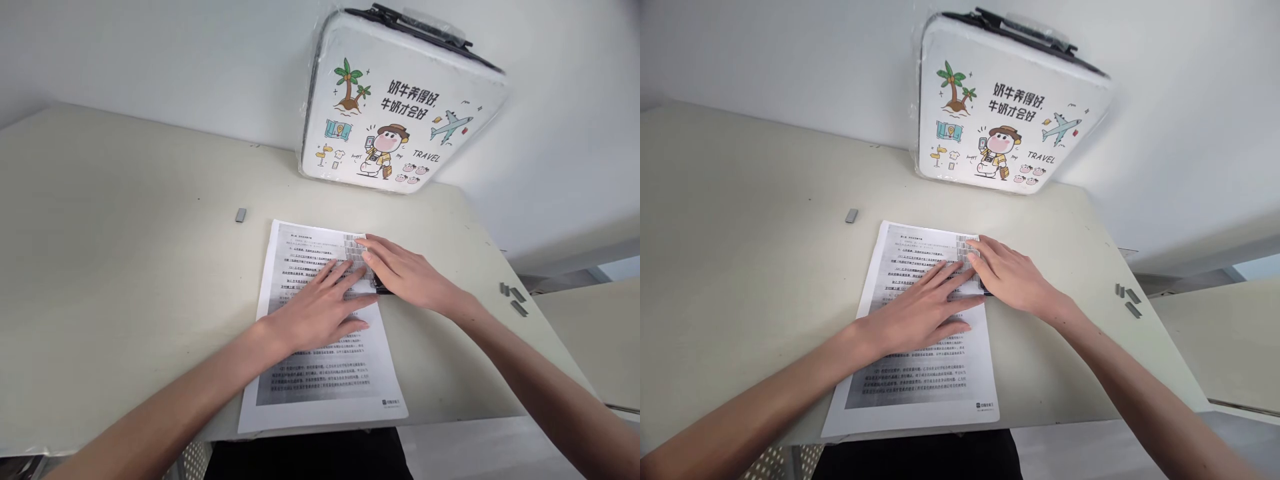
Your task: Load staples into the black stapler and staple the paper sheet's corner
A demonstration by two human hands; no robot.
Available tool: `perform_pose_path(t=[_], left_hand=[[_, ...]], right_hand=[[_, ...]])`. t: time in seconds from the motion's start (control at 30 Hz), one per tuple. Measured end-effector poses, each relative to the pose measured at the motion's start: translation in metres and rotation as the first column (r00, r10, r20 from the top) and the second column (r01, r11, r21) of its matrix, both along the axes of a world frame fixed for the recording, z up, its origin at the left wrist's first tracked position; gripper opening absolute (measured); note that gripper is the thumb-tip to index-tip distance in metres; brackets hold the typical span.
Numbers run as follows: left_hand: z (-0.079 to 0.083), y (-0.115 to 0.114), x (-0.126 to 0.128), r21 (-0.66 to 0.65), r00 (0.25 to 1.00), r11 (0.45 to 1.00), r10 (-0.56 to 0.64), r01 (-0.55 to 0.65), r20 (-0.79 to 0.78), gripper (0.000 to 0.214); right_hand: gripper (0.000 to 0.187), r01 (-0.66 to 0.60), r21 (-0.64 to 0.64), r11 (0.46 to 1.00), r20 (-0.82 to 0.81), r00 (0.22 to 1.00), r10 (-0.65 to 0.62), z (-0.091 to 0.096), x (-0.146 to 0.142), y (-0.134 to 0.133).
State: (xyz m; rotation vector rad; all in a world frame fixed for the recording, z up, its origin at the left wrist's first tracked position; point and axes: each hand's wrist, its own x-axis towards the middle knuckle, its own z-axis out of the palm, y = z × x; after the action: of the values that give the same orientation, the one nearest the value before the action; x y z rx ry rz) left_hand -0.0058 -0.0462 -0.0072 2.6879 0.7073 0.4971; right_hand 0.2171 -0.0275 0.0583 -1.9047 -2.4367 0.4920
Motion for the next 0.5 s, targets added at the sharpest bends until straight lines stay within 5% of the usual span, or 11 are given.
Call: perform_pose_path(t=[0.5], left_hand=[[-0.0005,0.0003,-0.0011,-0.002,0.999,1.000,0.012,-0.012,0.034,0.051]], right_hand=[[0.058,-0.039,0.070,0.997,0.144,0.989,0.028,-0.0100,-0.0080,0.0015]])
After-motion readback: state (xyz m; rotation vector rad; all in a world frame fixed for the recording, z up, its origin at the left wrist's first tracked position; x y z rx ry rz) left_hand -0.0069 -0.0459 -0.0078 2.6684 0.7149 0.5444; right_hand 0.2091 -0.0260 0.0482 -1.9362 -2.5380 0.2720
